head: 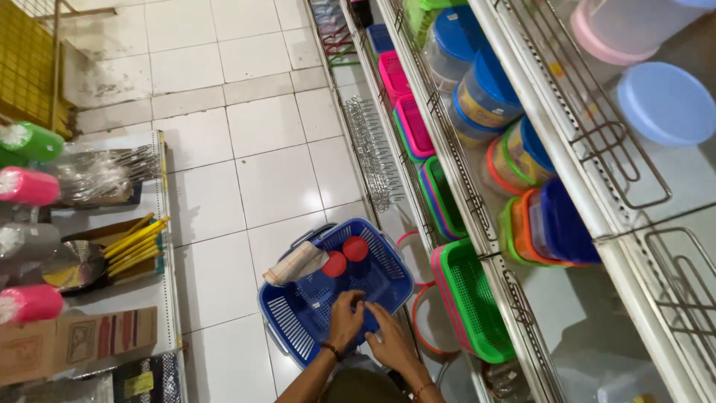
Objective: The person takes plastic containers with red lids out of a blue basket on the floor and places them in rows on a store shelf, pressing them into line with both hands. They then pick up a clear lidded container and a wrapped item from the basket.
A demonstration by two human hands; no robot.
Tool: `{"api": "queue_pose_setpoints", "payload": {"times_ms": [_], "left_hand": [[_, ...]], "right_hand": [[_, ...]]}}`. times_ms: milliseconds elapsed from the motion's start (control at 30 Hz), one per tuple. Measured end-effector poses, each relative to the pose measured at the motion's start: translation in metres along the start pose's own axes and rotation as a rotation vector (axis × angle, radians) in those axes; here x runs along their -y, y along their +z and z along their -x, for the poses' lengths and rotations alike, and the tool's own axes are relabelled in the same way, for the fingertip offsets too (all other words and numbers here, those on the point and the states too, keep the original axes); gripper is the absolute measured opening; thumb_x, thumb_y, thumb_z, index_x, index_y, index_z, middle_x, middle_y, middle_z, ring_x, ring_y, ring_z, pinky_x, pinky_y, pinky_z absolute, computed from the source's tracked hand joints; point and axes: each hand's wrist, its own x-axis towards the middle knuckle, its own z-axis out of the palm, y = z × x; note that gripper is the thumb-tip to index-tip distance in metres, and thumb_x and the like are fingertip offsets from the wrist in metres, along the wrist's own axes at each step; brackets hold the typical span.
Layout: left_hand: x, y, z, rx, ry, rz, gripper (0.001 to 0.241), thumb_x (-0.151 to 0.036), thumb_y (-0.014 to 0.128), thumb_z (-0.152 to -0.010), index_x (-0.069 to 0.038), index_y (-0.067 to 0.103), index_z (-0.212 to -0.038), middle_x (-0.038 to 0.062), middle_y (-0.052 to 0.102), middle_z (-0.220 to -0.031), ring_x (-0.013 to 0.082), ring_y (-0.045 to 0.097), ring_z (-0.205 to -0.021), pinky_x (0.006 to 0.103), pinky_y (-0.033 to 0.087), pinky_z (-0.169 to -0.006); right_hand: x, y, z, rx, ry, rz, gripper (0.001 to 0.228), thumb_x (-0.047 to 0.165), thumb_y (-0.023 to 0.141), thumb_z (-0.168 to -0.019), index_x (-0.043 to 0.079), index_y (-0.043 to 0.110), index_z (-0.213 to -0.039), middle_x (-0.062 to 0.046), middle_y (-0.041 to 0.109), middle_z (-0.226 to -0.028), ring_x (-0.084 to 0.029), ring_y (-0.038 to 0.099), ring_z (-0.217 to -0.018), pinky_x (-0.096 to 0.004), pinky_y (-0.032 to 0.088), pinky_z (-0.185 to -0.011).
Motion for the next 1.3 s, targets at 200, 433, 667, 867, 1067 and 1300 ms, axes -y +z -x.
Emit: {"api": "queue_pose_setpoints", "payload": {"times_ms": [200,433,667,867,1067,1300], "left_hand": [[0.053,-0.001,-0.045,0.090,0.003,-0.299,0.042,-0.011,0.069,-0.082,-0.009,0.064,-0.124,0.021,0.062,-0.120,0.0431,0.064,-0.107,0.0503,0.055,-0.088],[0.142,0.025,-0.099,0.209,-0.459,-0.557,0.054,-0.023,0.073,-0.086,-0.016,0.056,-0.137,0.022,0.051,-0.144,0.0444,0.062,-0.119,0.0508,0.054,-0.096],[0.134,0.030,-0.114,0.124,-0.421,-0.701,0.093,-0.031,0.081,-0.078,-0.029,0.030,-0.155,0.029,0.042,-0.146,0.0454,0.057,-0.125,0.0503,0.053,-0.099],[0.136,0.027,-0.140,0.403,-0.586,-0.834,0.114,-0.036,0.082,-0.079,-0.038,0.004,-0.162,0.031,0.027,-0.158,0.0421,0.060,-0.121,0.0499,0.056,-0.092],[0.109,0.029,-0.152,0.314,-0.619,-0.808,0.107,-0.048,0.084,-0.076,-0.025,0.018,-0.157,0.023,0.055,-0.138,0.0405,0.062,-0.120,0.0538,0.058,-0.088],[0.142,0.038,-0.140,0.312,-0.549,-0.852,0.091,-0.045,0.083,-0.078,-0.022,0.030,-0.149,0.022,0.063,-0.129,0.0407,0.066,-0.115,0.0520,0.059,-0.088]], "right_hand": [[-0.002,0.012,-0.011,0.045,0.164,-0.018,0.071,0.013,0.070,-0.086,0.014,0.043,-0.151,-0.022,0.044,-0.155,-0.037,0.040,-0.146,-0.043,0.033,-0.118],[0.002,0.019,-0.005,0.012,0.325,-0.065,0.068,0.013,0.071,-0.086,0.016,0.046,-0.149,-0.020,0.046,-0.154,-0.037,0.039,-0.146,-0.043,0.034,-0.118],[0.004,0.019,0.002,-0.013,0.457,-0.165,0.063,0.010,0.070,-0.088,0.015,0.049,-0.147,-0.014,0.052,-0.149,-0.032,0.053,-0.132,-0.040,0.044,-0.109],[-0.006,0.025,0.019,-0.043,0.576,-0.236,0.065,0.011,0.071,-0.086,0.018,0.049,-0.146,-0.010,0.061,-0.136,-0.027,0.066,-0.110,-0.037,0.059,-0.088],[-0.023,0.033,0.041,-0.117,0.558,-0.242,0.064,0.011,0.072,-0.084,0.014,0.051,-0.144,-0.014,0.063,-0.136,-0.029,0.068,-0.115,-0.037,0.056,-0.094],[-0.023,0.031,0.049,-0.091,0.550,-0.156,0.061,0.014,0.071,-0.084,0.012,0.054,-0.142,-0.016,0.064,-0.134,-0.033,0.068,-0.114,-0.039,0.054,-0.098]]}}
